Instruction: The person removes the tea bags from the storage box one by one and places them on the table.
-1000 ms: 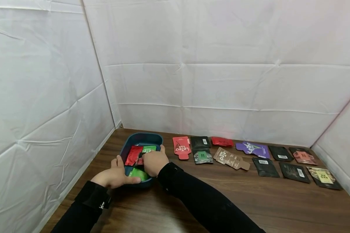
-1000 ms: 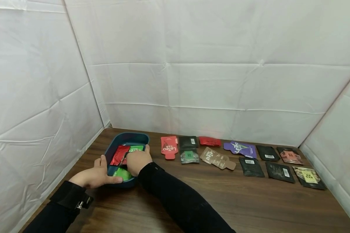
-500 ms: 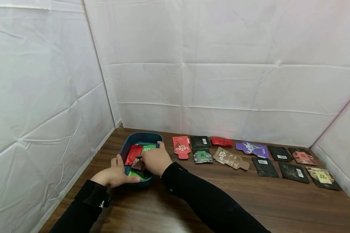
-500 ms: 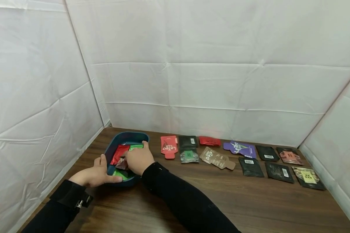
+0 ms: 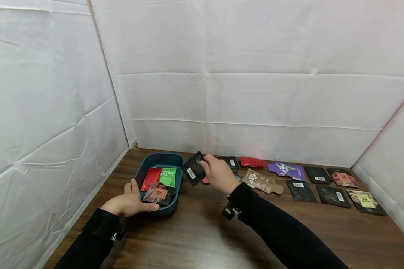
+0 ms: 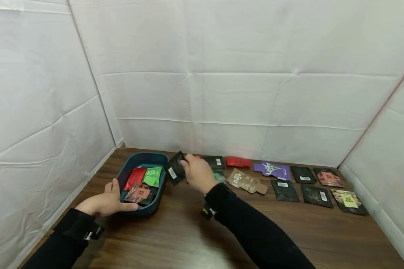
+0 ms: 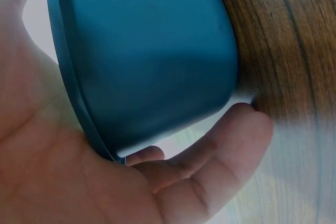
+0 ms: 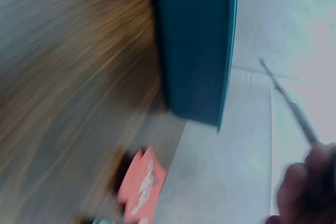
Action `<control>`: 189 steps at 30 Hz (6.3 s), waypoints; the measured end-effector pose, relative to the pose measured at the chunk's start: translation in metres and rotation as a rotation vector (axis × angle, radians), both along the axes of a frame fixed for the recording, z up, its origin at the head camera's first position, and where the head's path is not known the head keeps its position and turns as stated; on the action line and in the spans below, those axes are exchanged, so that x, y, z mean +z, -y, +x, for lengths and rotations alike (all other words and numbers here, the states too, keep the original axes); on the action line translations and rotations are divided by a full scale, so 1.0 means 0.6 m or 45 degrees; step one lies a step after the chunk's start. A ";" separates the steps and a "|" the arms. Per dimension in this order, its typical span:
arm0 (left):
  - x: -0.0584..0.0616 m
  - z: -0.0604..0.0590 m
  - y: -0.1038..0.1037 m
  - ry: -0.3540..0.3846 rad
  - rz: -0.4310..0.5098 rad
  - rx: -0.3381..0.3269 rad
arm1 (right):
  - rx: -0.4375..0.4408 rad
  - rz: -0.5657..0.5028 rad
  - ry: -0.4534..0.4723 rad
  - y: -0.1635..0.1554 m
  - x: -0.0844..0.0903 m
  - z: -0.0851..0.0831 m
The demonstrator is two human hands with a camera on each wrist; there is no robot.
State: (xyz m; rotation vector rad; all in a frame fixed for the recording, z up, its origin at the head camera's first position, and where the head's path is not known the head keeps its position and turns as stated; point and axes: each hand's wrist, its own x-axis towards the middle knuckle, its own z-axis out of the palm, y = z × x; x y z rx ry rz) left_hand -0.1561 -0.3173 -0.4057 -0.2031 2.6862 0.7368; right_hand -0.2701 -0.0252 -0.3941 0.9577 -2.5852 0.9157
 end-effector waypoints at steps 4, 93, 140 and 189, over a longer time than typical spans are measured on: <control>0.001 0.006 0.005 0.006 0.011 0.004 | 0.020 0.088 0.347 -0.046 -0.011 0.005; -0.004 -0.003 -0.001 0.019 0.022 -0.044 | 0.120 1.055 -0.146 0.200 -0.004 0.091; -0.001 -0.004 -0.001 0.040 0.007 0.009 | 0.088 0.545 -0.319 0.106 0.027 0.064; 0.003 0.000 0.001 -0.005 -0.009 -0.080 | -0.490 0.471 0.760 -0.265 -0.089 0.029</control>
